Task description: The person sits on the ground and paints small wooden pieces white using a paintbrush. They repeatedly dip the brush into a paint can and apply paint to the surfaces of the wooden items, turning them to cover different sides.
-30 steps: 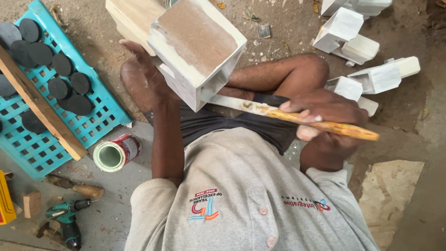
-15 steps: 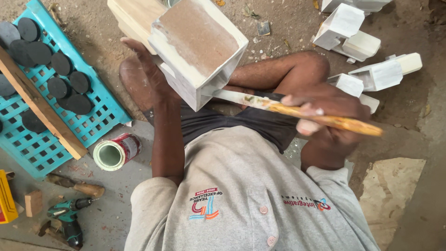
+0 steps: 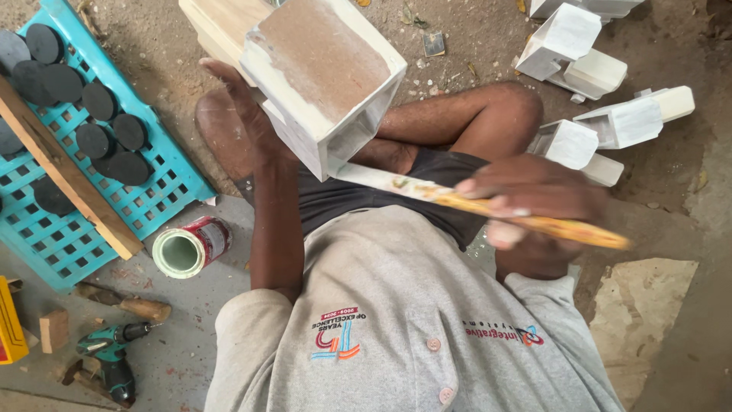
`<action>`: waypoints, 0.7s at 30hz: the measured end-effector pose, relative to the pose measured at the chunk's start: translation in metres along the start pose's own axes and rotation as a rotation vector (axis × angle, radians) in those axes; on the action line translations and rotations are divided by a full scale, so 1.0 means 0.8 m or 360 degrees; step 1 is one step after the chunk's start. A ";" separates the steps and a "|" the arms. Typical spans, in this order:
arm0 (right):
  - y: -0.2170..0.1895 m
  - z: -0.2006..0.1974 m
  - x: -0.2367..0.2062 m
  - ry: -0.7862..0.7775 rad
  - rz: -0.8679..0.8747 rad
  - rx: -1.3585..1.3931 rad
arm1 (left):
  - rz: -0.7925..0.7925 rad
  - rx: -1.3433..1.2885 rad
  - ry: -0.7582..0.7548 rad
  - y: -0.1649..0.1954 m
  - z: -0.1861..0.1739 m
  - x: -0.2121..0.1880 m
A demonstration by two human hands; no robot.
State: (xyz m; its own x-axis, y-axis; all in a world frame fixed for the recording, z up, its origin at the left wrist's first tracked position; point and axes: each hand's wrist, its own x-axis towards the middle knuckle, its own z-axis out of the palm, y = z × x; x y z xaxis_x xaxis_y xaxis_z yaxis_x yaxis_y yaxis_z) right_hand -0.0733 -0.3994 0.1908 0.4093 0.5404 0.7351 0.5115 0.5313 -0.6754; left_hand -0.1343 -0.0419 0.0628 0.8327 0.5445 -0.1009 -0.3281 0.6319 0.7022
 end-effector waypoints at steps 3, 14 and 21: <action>0.002 -0.002 0.008 -0.0286 0.0068 0.0104 | 0.0042 0.0010 -0.0040 -0.003 -0.003 0.003; -0.009 0.022 0.032 0.0072 0.0063 -0.0154 | 0.0002 -0.0073 -0.0042 0.004 0.001 0.001; -0.006 0.010 0.015 -0.0027 0.0066 -0.0342 | 0.0018 -0.0148 -0.0014 0.008 0.012 0.004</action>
State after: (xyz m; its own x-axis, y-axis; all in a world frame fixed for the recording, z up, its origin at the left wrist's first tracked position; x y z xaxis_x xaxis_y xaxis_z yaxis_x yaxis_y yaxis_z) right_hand -0.0771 -0.3904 0.2022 0.4216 0.5709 0.7045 0.6444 0.3580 -0.6757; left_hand -0.1296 -0.0415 0.0739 0.8325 0.5472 -0.0867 -0.3772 0.6744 0.6348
